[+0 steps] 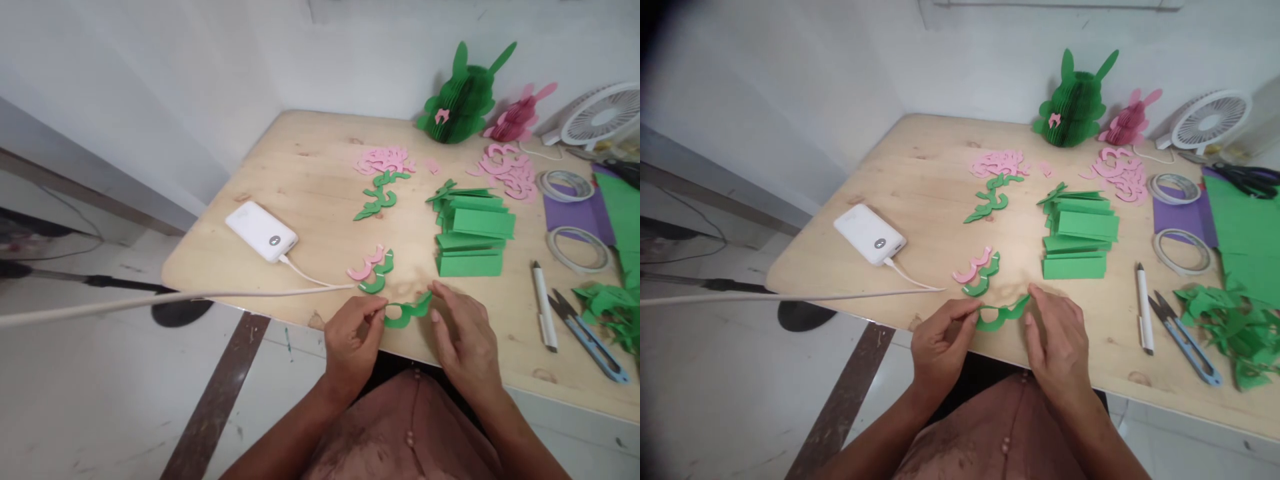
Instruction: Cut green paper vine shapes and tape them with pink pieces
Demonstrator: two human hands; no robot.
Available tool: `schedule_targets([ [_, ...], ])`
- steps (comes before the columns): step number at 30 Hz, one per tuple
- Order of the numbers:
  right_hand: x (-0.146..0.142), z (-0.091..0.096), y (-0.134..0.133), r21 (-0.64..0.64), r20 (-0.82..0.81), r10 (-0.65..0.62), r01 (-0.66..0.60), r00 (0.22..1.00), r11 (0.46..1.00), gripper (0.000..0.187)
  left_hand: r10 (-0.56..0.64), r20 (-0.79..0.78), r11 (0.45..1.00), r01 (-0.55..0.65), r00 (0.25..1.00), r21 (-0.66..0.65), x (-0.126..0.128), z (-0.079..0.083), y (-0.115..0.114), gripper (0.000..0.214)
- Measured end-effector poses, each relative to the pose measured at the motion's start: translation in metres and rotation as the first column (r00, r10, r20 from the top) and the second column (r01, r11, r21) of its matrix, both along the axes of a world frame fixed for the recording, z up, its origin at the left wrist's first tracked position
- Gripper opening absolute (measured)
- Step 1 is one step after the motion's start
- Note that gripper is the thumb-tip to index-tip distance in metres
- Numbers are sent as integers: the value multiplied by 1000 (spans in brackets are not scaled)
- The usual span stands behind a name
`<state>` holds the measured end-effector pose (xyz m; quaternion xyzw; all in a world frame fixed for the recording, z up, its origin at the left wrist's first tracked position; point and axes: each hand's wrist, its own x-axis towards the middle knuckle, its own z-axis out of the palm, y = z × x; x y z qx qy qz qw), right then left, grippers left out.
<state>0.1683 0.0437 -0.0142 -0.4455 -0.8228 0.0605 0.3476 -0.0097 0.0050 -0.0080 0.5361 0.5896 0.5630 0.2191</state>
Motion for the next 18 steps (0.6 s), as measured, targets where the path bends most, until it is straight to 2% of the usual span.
schedule_targets([
  [4,0,-1,0,2,9,-23,23,1000,1000,46,22,-164,987,4,986,158,-1,-3,2,19],
  [8,0,-4,1,21,37,-32,31,999,999,43,40,-298,965,40,954,259,-1,-8,3,24],
  [12,1,-5,1,23,51,-20,19,999,1000,41,63,-390,957,56,919,286,-1,-11,2,25],
  [18,0,-2,1,20,41,33,-34,999,999,42,75,-435,955,61,897,291,-1,-16,2,23],
])
